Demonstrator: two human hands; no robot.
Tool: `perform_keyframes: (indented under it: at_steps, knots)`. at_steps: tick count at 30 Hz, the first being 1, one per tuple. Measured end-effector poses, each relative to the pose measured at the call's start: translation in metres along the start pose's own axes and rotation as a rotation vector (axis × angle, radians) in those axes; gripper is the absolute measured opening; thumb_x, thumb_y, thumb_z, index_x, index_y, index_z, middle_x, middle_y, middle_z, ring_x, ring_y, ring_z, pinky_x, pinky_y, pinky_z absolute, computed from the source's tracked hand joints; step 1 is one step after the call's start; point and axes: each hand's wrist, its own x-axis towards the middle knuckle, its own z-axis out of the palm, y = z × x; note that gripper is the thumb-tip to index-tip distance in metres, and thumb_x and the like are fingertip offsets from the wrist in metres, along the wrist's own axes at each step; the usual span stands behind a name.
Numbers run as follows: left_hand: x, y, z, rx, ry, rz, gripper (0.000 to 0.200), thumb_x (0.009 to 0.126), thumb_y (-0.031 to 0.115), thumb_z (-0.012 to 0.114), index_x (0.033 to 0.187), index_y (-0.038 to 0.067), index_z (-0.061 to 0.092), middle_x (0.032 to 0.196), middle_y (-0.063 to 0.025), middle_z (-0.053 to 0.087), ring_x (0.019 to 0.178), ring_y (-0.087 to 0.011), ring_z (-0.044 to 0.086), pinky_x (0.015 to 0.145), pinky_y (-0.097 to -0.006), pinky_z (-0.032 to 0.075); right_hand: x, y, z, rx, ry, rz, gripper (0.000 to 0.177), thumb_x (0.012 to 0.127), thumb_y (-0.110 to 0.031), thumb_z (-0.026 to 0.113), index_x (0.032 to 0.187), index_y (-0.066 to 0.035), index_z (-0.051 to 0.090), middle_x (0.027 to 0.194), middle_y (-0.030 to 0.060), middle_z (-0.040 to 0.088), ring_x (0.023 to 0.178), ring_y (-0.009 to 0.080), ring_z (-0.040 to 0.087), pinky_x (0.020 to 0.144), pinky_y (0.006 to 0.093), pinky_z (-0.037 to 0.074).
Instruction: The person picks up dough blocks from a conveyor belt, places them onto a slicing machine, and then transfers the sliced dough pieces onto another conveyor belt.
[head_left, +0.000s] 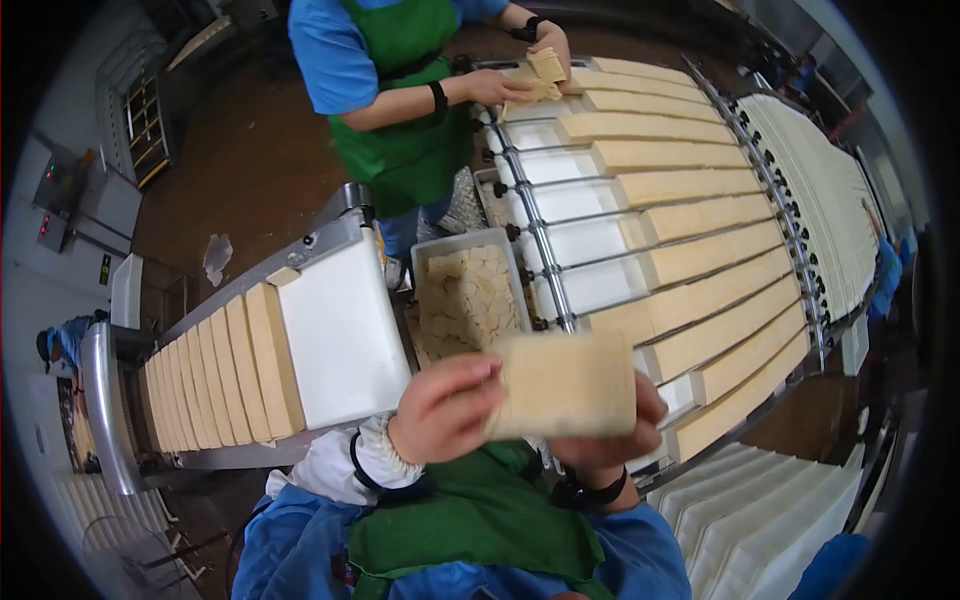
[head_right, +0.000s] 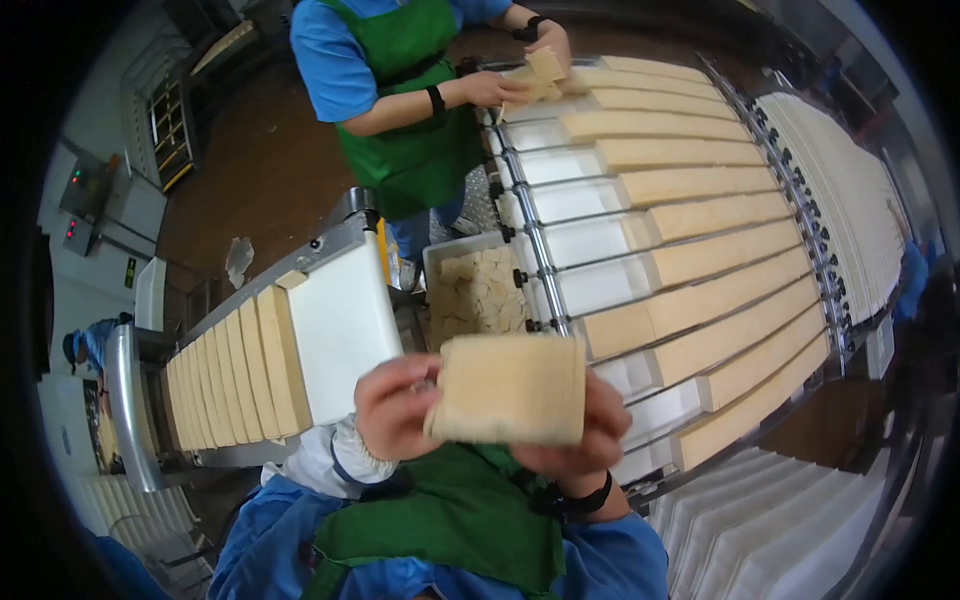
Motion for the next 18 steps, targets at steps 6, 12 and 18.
perform_keyframes:
  at_steps: [6, 12, 18]
  knots:
    - [-0.001, 0.012, -0.036, 0.033, 0.115, 0.356, 0.032, 0.077, 0.0, 0.07, 0.107, 0.007, 0.061, 0.115, -0.0181, 0.056, 0.101, -0.0367, 0.061, 0.085, -0.0389, 0.055, -0.038, -0.014, 0.017, -0.012, 0.147, -0.17, 0.037, 0.085, -0.024, 0.067, 0.104, -0.01, 0.038, 0.102, 0.0104, 0.05, 0.091, 0.0267, 0.063, 0.076, 0.0383, 0.056]
    - [0.001, 0.008, -0.058, 0.001, -0.087, 0.041, 0.035, 0.073, 0.004, 0.071, 0.106, 0.008, 0.061, 0.121, -0.0217, 0.056, 0.099, -0.0352, 0.063, 0.08, -0.0388, 0.055, -0.02, -0.027, 0.033, 0.192, 0.021, 0.062, 0.063, 0.067, -0.012, 0.081, 0.115, -0.004, 0.042, 0.117, 0.0166, 0.047, 0.1, 0.0302, 0.06, 0.088, 0.0415, 0.051]
    - [-0.005, 0.01, -0.059, -0.065, -0.066, -0.445, 0.046, 0.065, 0.004, 0.079, 0.108, -0.001, 0.063, 0.105, -0.0158, 0.066, 0.09, -0.0248, 0.067, 0.079, -0.032, 0.054, -0.031, -0.022, 0.043, 0.288, -0.105, 0.277, 0.089, 0.065, -0.006, 0.077, 0.132, -0.002, 0.019, 0.132, 0.0231, 0.035, 0.118, 0.0302, 0.045, 0.099, 0.0406, 0.038]
